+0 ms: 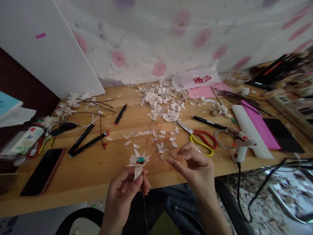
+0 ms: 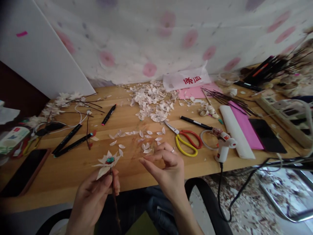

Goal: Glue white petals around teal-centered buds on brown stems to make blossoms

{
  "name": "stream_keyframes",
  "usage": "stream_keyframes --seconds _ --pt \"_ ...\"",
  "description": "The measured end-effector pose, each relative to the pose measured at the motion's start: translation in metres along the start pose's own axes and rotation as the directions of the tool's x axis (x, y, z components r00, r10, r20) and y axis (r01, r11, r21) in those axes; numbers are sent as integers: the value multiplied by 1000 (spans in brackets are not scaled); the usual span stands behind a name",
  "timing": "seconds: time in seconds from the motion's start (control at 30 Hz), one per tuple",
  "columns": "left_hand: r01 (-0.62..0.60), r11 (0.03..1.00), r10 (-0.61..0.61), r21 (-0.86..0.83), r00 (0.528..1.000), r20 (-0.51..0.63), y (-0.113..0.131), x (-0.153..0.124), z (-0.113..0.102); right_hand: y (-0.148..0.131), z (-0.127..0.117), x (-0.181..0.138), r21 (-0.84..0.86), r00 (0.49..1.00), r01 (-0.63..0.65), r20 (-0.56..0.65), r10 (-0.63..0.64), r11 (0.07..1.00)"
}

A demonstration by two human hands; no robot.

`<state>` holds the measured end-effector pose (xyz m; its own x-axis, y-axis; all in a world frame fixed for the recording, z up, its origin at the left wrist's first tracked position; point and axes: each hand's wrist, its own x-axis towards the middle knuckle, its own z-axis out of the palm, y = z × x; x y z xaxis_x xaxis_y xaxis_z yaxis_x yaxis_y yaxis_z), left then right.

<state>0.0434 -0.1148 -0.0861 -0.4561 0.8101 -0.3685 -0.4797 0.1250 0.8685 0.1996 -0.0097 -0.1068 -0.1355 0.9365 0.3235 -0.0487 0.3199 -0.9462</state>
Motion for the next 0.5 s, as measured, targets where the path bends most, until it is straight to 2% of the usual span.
stream_keyframes --seconds 0.1,0.5 --pt "-6 999 6 34 1000 0 -1 -1 0 0 3 -1 43 1000 -16 -8 16 999" --pt "22 999 -22 48 1000 -2 -6 2 3 -6 -2 -2 24 991 35 128 -38 999"
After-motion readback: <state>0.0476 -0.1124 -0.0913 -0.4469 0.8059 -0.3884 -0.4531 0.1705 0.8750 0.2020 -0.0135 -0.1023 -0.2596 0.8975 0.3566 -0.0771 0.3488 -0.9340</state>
